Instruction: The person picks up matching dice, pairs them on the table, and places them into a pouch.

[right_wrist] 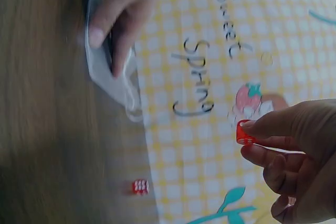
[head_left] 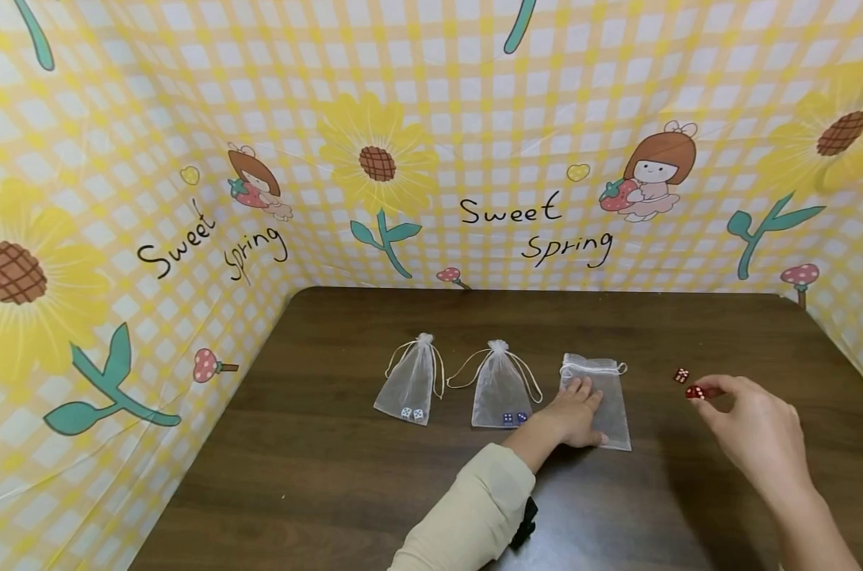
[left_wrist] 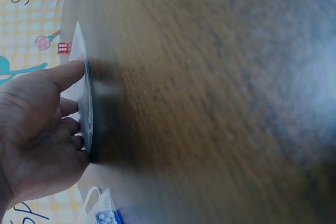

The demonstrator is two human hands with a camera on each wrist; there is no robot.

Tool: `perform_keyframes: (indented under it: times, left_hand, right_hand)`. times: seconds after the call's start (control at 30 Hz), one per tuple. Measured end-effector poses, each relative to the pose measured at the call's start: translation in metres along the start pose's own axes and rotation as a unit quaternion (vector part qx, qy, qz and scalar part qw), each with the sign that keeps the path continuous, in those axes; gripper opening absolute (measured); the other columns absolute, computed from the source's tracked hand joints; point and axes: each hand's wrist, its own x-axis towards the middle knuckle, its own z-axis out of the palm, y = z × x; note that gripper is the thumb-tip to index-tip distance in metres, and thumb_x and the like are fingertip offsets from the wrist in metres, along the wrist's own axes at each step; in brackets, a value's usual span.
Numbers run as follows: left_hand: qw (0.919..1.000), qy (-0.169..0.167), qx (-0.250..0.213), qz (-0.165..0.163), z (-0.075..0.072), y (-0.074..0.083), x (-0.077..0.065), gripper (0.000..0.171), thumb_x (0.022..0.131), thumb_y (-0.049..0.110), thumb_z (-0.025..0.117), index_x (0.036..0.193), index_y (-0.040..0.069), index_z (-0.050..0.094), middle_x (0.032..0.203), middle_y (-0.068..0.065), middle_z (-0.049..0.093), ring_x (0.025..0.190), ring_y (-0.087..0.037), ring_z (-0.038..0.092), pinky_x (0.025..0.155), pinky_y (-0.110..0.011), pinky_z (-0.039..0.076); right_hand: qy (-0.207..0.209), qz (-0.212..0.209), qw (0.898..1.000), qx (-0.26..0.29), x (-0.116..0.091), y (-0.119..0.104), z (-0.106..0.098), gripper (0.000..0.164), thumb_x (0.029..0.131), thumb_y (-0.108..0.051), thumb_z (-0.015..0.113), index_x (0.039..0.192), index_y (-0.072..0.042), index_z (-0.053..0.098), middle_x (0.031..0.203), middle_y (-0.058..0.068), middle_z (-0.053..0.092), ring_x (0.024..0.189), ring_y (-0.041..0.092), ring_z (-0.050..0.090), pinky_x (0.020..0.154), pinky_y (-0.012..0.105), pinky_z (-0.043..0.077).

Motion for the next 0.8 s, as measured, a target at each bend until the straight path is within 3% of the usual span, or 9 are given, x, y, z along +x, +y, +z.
perform_keyframes:
  times: [0.2, 0.33, 0.43, 0.57, 0.7, 0.8]
  left_hand:
    - [1.0, 0.0, -0.003, -0.001, 0.0, 0.0, -0.001, 0.07, 0.089, 0.048, 0.054, 0.146, 0.017, 0.027, 0.152, -0.003, 0.015, 0.139, -0.016, 0.009, 0.109, -0.025, 0.014]
    - [1.0, -0.002, -0.003, -0.001, 0.0, 0.0, 0.001, 0.07, 0.089, 0.048, 0.054, 0.146, 0.017, 0.027, 0.153, -0.003, 0.014, 0.139, -0.016, 0.008, 0.109, -0.025, 0.014]
    - [1.0, -0.001, -0.003, -0.003, 0.0, 0.0, 0.002, 0.07, 0.089, 0.047, 0.054, 0.146, 0.017, 0.027, 0.152, -0.003, 0.015, 0.139, -0.016, 0.009, 0.109, -0.024, 0.013]
    - [1.0, 0.001, -0.007, -0.005, 0.001, 0.0, 0.003, 0.069, 0.089, 0.047, 0.054, 0.146, 0.018, 0.028, 0.152, -0.002, 0.016, 0.139, -0.016, 0.009, 0.109, -0.024, 0.013]
    - [1.0, 0.001, -0.007, -0.005, 0.001, 0.0, 0.003, 0.07, 0.089, 0.048, 0.054, 0.146, 0.018, 0.028, 0.152, -0.002, 0.015, 0.138, -0.016, 0.009, 0.109, -0.024, 0.014]
    - [1.0, 0.002, -0.003, -0.003, 0.001, 0.0, 0.003, 0.07, 0.089, 0.048, 0.054, 0.146, 0.018, 0.028, 0.152, -0.003, 0.016, 0.138, -0.016, 0.009, 0.109, -0.024, 0.014]
  right_hand:
    - [0.013, -0.063, 0.998, 0.009, -0.012, -0.021, 0.007, 0.022, 0.068, -0.007, 0.077, 0.088, -0.006, 0.069, 0.086, 0.015, 0.066, 0.054, 0.027, 0.057, 0.062, 0.056, 0.036]
    - [0.025, -0.128, 0.991, 0.006, -0.019, -0.032, 0.014, 0.024, 0.062, -0.007, 0.081, 0.083, -0.009, 0.069, 0.08, 0.008, 0.067, 0.046, 0.011, 0.05, 0.049, 0.037, 0.042]
    - [0.023, -0.166, 0.986, 0.002, -0.025, -0.037, 0.021, 0.027, 0.058, -0.006, 0.083, 0.079, -0.014, 0.069, 0.077, 0.0, 0.066, 0.047, 0.007, 0.05, 0.045, 0.027, 0.037]
    - [-0.036, -0.169, 0.985, -0.009, -0.033, -0.042, 0.028, 0.028, 0.059, -0.006, 0.082, 0.079, -0.019, 0.067, 0.079, -0.008, 0.065, 0.065, 0.014, 0.062, 0.055, 0.034, 0.037]
    - [-0.113, -0.16, 0.98, -0.021, -0.04, -0.044, 0.034, 0.026, 0.063, -0.01, 0.082, 0.079, -0.022, 0.067, 0.08, -0.011, 0.064, 0.07, 0.013, 0.063, 0.058, 0.035, 0.036]
    - [-0.137, -0.165, 0.976, -0.03, -0.045, -0.044, 0.04, 0.024, 0.062, -0.014, 0.082, 0.077, -0.024, 0.066, 0.079, -0.013, 0.063, 0.069, 0.01, 0.062, 0.06, 0.035, 0.037]
